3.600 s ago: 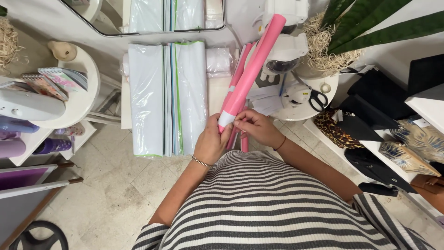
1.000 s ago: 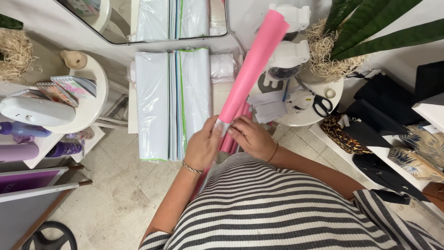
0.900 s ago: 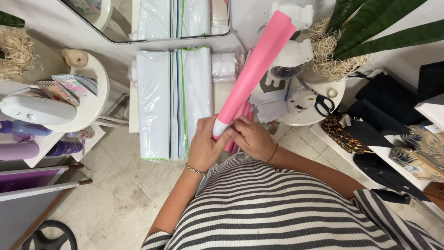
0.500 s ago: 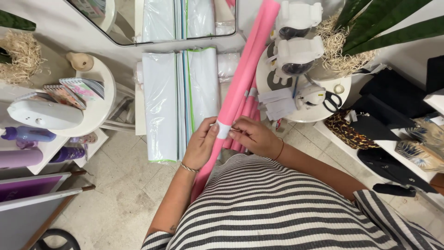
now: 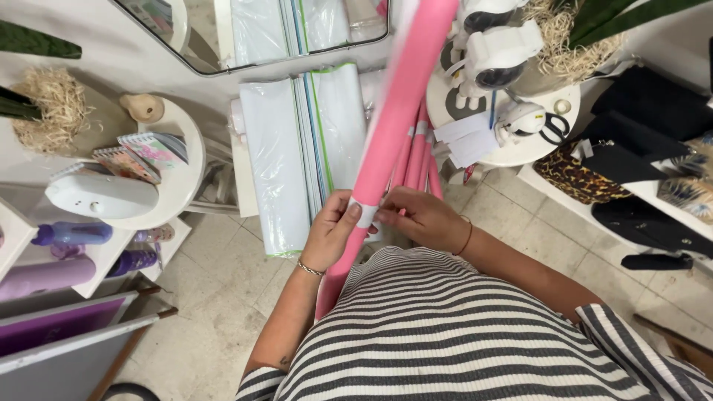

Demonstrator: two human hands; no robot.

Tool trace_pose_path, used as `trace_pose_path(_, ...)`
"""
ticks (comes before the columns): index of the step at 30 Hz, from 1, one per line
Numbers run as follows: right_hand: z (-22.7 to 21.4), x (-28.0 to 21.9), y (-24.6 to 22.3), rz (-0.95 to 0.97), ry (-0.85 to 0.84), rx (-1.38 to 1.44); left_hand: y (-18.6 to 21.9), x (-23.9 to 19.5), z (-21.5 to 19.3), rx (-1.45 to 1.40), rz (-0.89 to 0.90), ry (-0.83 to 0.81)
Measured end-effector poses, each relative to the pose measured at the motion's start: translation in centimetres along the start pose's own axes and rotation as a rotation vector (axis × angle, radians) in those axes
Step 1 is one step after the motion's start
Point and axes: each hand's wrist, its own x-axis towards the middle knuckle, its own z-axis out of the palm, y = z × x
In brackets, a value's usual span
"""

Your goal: Wrapping a roll of paper in protective covering and securing it with tape

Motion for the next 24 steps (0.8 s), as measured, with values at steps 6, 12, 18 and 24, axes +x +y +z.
trace_pose_path(6, 1.7, -1.1, -0.8, 0.157, -0.030, -0.341, 5.0, -1.0, 1.2, 0.713, -0.130, -0.116)
trace_pose_path(12, 0.5, -2.3, -0.1, 0.027, -0.050, -0.001, -0.3, 0.1, -0.6, 0.170, -0.026, 0.011)
trace_pose_path(18, -2.5, -2.9, 1.2, 0.055, -0.056, -0.023, -3.1, 1.5, 1.6, 0.067, 0.031, -0.037)
trace_pose_path(24, -9.2, -3.3, 2.4, 0.187, -0.072, -0.138, -1.9, 5.3, 7.2, 0.410, -0.018, 0.066)
